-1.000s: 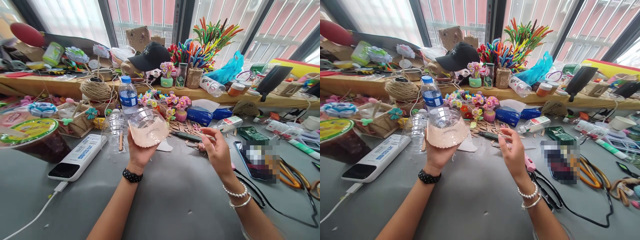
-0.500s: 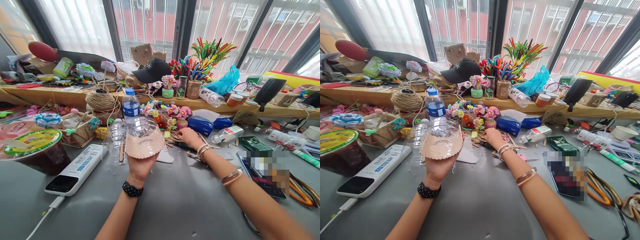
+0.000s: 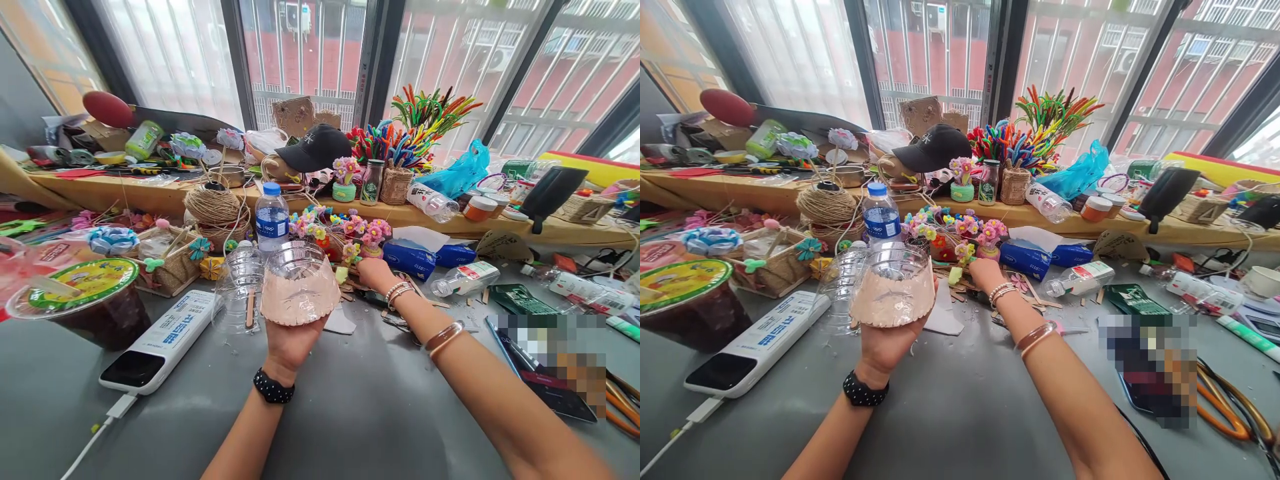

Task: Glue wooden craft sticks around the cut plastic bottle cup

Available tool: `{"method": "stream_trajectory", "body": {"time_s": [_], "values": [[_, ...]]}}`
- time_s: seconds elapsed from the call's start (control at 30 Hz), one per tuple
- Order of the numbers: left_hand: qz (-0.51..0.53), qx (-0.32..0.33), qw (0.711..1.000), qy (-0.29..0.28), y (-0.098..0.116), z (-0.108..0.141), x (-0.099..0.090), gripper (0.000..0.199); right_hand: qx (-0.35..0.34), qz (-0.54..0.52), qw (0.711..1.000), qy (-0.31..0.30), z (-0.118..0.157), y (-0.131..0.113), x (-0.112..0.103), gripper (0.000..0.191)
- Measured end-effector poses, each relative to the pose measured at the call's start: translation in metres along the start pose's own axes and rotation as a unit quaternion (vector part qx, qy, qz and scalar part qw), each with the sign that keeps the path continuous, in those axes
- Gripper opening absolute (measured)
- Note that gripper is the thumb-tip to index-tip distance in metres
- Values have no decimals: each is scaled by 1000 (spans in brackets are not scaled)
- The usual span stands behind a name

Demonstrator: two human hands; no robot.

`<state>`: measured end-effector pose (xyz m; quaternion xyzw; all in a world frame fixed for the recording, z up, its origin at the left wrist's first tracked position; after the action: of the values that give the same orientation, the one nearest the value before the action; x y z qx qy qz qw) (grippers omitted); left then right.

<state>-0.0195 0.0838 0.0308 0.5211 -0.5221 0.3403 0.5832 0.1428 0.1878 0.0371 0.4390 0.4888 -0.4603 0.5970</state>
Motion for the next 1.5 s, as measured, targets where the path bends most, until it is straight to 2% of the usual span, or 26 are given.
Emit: {"method": "stream_trajectory", "body": {"time_s": [0.17, 0.27, 0.5, 0.53, 0.57, 0.6, 0.63, 0.67, 0.7, 0.77, 0.9, 0.97, 1.03, 1.17, 1.3, 1.4, 1.5], "values": [[-9, -16, 1000, -21, -1, 0, 4, 59, 15, -22, 999, 35, 10, 13, -17, 31], [-20, -16, 1000, -8, 0, 1, 2, 57, 29, -52, 995, 79, 23, 24, -27, 22], [-85, 20, 996, 34, -4, 1, 3, 54, 59, -181, 967, 171, 85, 38, -30, 27], [-107, 26, 993, 42, -6, 0, 3, 53, 63, -220, 955, 187, 96, 37, -29, 30], [-134, 29, 989, 50, -8, 0, 2, 53, 56, -348, 912, 211, 106, 37, -28, 31], [-166, 30, 984, 58, -10, 0, 1, 53, 39, -466, 855, 223, 114, 34, -27, 32], [-202, 28, 977, 65, -12, 0, -1, 55, 19, -549, 806, 220, 120, 31, -26, 33], [-245, 15, 966, 75, -15, -1, -4, 57, 0, -598, 773, 211, 124, 26, -26, 33], [-292, 13, 951, 95, -16, -1, -8, 58, -8, -620, 756, 210, 127, 21, -27, 32], [-354, 13, 926, 128, -17, -1, -15, 62, -7, -619, 753, 224, 131, 14, -31, 31], [-365, 14, 923, 117, -19, 1, -16, 59, 2, -597, 763, 247, 130, 6, -36, 32], [-377, 23, 919, 109, -17, 2, -13, 58, -6, -618, 748, 242, 129, 4, -36, 30], [-399, 32, 911, 104, -15, 2, -9, 59, -15, -651, 721, 238, 129, 2, -36, 28], [-469, 63, 871, 135, -8, 0, -9, 67, -23, -703, 674, 225, 131, 0, -38, 25], [-529, 85, 833, 139, -6, 1, -8, 74, -30, -726, 654, 210, 139, -4, -44, 23], [-544, 73, 828, 117, -11, 2, -5, 75, -29, -737, 640, 215, 144, -5, -48, 20], [-546, 58, 826, 125, -14, 2, -4, 74, -17, -721, 652, 234, 147, -2, -51, 19]]}}
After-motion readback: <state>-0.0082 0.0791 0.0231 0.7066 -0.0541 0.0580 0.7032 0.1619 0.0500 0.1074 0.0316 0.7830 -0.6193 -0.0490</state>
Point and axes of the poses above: each hand's wrist, its own z-axis away from the middle knuckle, its own x-axis out of the palm, y = z × x, the point moved 4 cm from there along -z, towards the middle knuckle, and after that the axes turned 2 degrees about -y, right-handed, at the moved point
